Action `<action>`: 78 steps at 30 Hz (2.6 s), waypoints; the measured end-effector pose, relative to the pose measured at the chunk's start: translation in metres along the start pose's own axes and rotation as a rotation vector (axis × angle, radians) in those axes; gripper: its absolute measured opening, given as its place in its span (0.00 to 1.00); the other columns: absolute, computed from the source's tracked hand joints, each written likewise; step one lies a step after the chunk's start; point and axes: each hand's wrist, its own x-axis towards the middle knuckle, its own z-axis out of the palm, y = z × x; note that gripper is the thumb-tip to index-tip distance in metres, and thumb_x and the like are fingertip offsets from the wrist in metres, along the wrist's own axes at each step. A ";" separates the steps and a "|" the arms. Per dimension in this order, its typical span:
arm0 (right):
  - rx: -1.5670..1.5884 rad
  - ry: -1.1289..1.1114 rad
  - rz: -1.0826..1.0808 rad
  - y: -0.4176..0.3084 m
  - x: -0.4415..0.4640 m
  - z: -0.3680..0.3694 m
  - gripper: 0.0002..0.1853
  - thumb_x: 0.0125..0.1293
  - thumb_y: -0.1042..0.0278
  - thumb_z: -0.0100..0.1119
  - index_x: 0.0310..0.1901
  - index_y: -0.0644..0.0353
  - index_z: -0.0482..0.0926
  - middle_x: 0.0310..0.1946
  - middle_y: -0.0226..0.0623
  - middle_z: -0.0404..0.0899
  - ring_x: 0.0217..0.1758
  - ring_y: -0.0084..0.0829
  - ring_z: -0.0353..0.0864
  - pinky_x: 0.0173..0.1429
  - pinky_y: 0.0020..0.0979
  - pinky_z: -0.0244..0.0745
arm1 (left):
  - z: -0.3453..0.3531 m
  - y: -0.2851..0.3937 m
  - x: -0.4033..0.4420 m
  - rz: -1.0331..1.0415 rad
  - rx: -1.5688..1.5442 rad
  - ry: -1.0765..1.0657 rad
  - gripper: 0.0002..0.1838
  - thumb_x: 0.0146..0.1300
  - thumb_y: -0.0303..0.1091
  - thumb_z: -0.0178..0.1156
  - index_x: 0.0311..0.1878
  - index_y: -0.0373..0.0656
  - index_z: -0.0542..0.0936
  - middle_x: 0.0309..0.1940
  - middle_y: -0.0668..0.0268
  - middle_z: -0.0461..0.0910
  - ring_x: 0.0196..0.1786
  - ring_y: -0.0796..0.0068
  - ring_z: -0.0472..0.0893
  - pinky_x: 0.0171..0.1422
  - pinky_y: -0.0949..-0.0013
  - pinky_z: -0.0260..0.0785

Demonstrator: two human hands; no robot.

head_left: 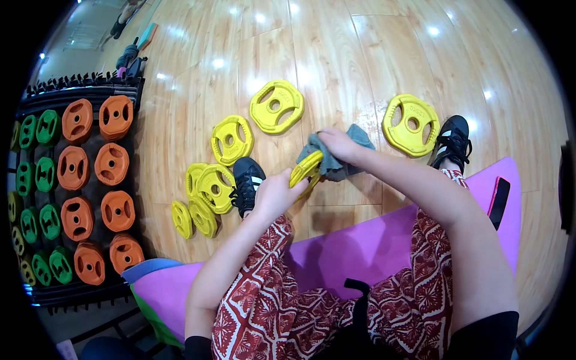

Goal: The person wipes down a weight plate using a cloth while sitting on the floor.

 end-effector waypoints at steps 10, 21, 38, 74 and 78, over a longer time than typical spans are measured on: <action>0.183 0.002 0.228 -0.019 -0.012 -0.024 0.13 0.62 0.66 0.39 0.35 0.64 0.73 0.29 0.34 0.74 0.33 0.22 0.71 0.41 0.27 0.68 | -0.002 0.003 0.002 -0.003 0.028 0.004 0.20 0.52 0.50 0.54 0.36 0.41 0.75 0.24 0.50 0.77 0.30 0.51 0.77 0.36 0.56 0.69; -0.189 -0.234 -0.186 -0.039 -0.067 -0.011 0.28 0.61 0.55 0.45 0.59 0.63 0.58 0.53 0.52 0.66 0.57 0.47 0.65 0.60 0.37 0.59 | -0.001 0.013 -0.004 0.130 -0.072 0.071 0.18 0.49 0.41 0.58 0.42 0.42 0.74 0.29 0.53 0.78 0.35 0.55 0.78 0.39 0.59 0.70; -0.596 -0.252 -0.276 -0.020 -0.066 -0.015 0.22 0.45 0.65 0.61 0.45 0.55 0.69 0.32 0.46 0.74 0.39 0.45 0.74 0.42 0.41 0.68 | 0.002 0.026 -0.009 0.314 0.063 0.085 0.16 0.45 0.38 0.63 0.36 0.40 0.78 0.26 0.54 0.76 0.32 0.57 0.76 0.38 0.61 0.69; -0.555 0.062 -0.878 -0.118 -0.078 0.025 0.14 0.55 0.60 0.52 0.42 0.53 0.72 0.39 0.34 0.74 0.46 0.34 0.71 0.50 0.37 0.65 | 0.043 -0.050 0.004 0.407 -0.205 0.116 0.22 0.48 0.35 0.63 0.47 0.40 0.71 0.45 0.56 0.72 0.49 0.64 0.73 0.50 0.66 0.66; -0.664 0.054 -1.007 -0.082 -0.075 0.036 0.15 0.54 0.59 0.51 0.43 0.54 0.72 0.36 0.32 0.74 0.42 0.32 0.73 0.53 0.36 0.64 | 0.017 -0.024 -0.010 0.474 -0.154 0.042 0.21 0.46 0.35 0.64 0.44 0.39 0.72 0.41 0.59 0.73 0.45 0.64 0.74 0.48 0.66 0.68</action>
